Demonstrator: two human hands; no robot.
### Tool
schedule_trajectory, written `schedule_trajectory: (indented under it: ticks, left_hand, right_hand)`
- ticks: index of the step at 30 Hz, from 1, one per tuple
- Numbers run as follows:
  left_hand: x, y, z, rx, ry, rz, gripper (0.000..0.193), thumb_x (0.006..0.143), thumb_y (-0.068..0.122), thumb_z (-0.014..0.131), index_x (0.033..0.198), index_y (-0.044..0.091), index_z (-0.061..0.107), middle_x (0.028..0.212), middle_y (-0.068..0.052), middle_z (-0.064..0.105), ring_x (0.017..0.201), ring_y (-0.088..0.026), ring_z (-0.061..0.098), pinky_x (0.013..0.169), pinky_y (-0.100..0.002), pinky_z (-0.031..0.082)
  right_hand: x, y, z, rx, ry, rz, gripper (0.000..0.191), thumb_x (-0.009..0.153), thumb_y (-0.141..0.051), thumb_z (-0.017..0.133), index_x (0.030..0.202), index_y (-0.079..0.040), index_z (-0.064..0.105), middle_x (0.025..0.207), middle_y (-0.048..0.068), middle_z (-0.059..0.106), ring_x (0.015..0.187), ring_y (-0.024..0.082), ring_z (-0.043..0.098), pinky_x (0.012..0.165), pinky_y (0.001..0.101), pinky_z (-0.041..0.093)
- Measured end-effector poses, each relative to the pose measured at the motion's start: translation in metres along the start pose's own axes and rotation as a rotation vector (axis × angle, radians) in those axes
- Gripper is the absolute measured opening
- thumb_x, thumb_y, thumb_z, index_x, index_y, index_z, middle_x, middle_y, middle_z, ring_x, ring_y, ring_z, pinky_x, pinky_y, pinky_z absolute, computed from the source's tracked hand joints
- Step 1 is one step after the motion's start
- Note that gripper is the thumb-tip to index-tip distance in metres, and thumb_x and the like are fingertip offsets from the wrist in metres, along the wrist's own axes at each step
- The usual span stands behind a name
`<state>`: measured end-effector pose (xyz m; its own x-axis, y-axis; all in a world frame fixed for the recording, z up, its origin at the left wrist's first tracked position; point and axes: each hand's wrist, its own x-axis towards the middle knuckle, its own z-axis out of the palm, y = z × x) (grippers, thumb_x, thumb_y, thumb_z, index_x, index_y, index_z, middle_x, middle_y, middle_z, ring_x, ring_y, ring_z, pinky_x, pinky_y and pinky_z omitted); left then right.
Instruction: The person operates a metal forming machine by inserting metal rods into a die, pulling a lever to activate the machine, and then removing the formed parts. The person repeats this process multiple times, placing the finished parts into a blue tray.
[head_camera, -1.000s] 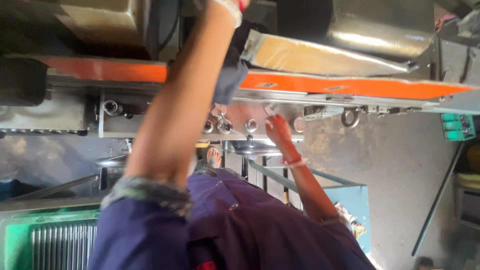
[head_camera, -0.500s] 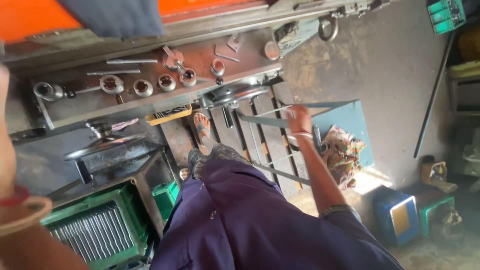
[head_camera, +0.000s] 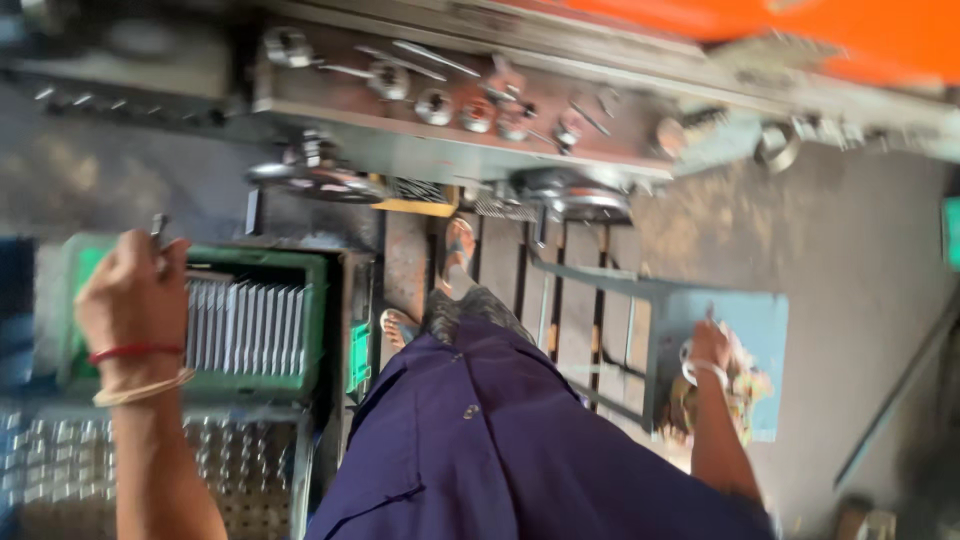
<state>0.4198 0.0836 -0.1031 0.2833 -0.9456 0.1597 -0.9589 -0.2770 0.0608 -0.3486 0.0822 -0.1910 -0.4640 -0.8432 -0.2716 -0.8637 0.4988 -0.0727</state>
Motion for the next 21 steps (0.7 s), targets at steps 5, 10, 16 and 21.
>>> schedule_trajectory:
  ticks: [5, 10, 16, 21]
  left_hand:
    - [-0.025, -0.026, 0.024, -0.053, 0.012, -0.251, 0.036, 0.113, 0.039, 0.063, 0.094, 0.008, 0.063, 0.082, -0.021, 0.070, 0.076, -0.044, 0.069, 0.065, -0.053, 0.054]
    - [-0.029, -0.019, 0.026, -0.201, 0.121, -0.440, 0.030, 0.105, 0.035, 0.063, 0.094, 0.007, 0.065, 0.081, -0.023, 0.070, 0.075, -0.048, 0.068, 0.061, -0.058, 0.053]
    - [-0.052, 0.024, -0.010, -0.686, 0.343, -0.520, 0.027, 0.105, 0.026, 0.061, 0.093, 0.003, 0.068, 0.074, -0.021, 0.067, 0.068, -0.040, 0.066, 0.059, -0.051, 0.049]
    - [-0.078, 0.059, -0.058, -0.970, 0.324, -0.519, 0.035, 0.107, 0.030, 0.062, 0.089, 0.000, 0.067, 0.063, -0.015, 0.059, 0.053, -0.026, 0.057, 0.053, -0.039, 0.041]
  right_hand:
    - [0.014, -0.070, -0.013, 1.788, -0.446, -0.185, 0.041, 0.112, -0.045, 0.054, 0.102, -0.006, 0.060, 0.095, 0.014, 0.058, 0.088, 0.028, 0.056, 0.084, 0.0453, 0.047]
    - [0.026, -0.234, -0.032, 1.786, -1.011, -0.563, 0.046, 0.116, -0.041, 0.044, 0.109, 0.001, 0.059, 0.082, 0.010, 0.053, 0.077, 0.022, 0.051, 0.080, 0.0390, 0.043]
    - [-0.074, -0.392, -0.065, 1.406, -1.166, -0.828, 0.031, 0.111, -0.020, 0.064, 0.131, 0.003, 0.059, 0.100, 0.014, 0.067, 0.086, 0.024, 0.068, 0.074, 0.0355, 0.055]
    - [-0.159, -0.454, -0.091, 1.343, -1.376, -0.908, 0.034, 0.109, -0.023, 0.059, 0.133, 0.000, 0.054, 0.116, 0.023, 0.070, 0.098, 0.033, 0.076, 0.054, 0.0283, 0.056]
